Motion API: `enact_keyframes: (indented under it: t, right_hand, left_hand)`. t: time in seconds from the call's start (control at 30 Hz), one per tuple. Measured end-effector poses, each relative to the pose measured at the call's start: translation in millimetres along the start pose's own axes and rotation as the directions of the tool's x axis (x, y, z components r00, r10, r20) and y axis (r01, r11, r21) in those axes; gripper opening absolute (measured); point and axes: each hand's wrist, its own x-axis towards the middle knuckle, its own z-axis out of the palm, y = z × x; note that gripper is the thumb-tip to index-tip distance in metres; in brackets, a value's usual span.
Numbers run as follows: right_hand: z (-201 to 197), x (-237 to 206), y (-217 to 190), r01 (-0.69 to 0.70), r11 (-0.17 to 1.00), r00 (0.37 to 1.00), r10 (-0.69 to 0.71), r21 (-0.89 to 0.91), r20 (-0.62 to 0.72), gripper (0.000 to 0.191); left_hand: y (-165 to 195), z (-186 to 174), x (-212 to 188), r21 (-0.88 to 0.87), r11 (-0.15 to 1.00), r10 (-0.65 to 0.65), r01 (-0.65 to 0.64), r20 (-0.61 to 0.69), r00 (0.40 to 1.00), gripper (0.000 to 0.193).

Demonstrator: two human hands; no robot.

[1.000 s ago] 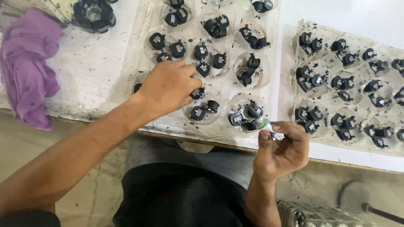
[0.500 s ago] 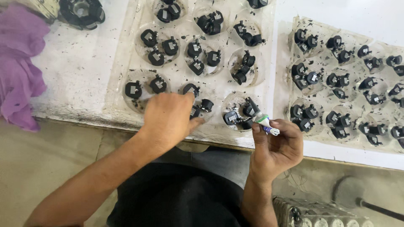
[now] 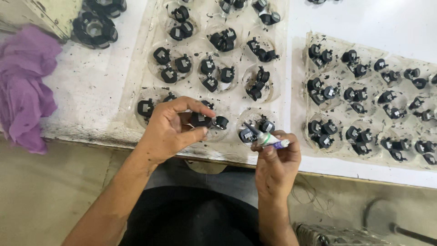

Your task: The person picks black plastic components one at a time from blister trays on the workbench and squeezes adhesive from a small tube onto each part, setting treated parts back into the trays. They briefly apply adhesive to a gray glove before resuming gluing the components.

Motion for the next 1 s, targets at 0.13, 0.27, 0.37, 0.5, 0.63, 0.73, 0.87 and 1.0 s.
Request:
enact_keyframes:
  t: [0.13, 0.27, 0.37, 0.5, 0.63, 0.73, 0.87, 1.0]
  right_hand:
    - [25, -11, 1, 0.379, 0.775, 0.925, -0.331, -0.507, 0.186, 0.036]
    - [47, -10, -12, 0.618, 0.401, 0.770, -0.480, -0.677, 0.419, 0.036]
    - [57, -11, -20, 0.643, 0.314, 0.744, -0.470, -0.698, 0.475, 0.034]
    - [62, -10, -19, 0.665, 0.336, 0.728, -0.488, -0.667, 0.481, 0.033]
    - [61, -10, -17, 0.666, 0.342, 0.727, -0.495, -0.663, 0.476, 0.034]
    - [60, -9, -17, 0.671, 0.317, 0.723, -0.480, -0.671, 0.496, 0.034]
    - [60, -8, -19, 0.654, 0.325, 0.743, -0.443, -0.683, 0.501, 0.030]
    - [61, -7, -19, 0.644, 0.350, 0.755, -0.436, -0.680, 0.490, 0.030]
  left_hand:
    - [-2, 8, -2, -0.050, 0.994, 0.090, -0.094, -0.076, 0.993, 0.054]
    - [0, 20, -6, -0.039, 0.998, 0.050, -0.056, -0.125, 0.991, 0.055]
    - [0, 27, -12, -0.005, 0.994, 0.111, -0.112, -0.134, 0.985, 0.050]
    - [0, 32, -17, 0.018, 0.992, 0.128, -0.127, -0.141, 0.982, 0.048]
    - [1, 36, -20, 0.032, 0.994, 0.112, -0.109, -0.137, 0.984, 0.049]
    - [2, 38, -21, 0.049, 0.993, 0.117, -0.111, -0.145, 0.982, 0.048]
    - [0, 36, -20, 0.027, 0.997, 0.076, -0.073, -0.148, 0.986, 0.049]
    - [-3, 34, -19, 0.015, 0.999, 0.051, -0.049, -0.142, 0.989, 0.051]
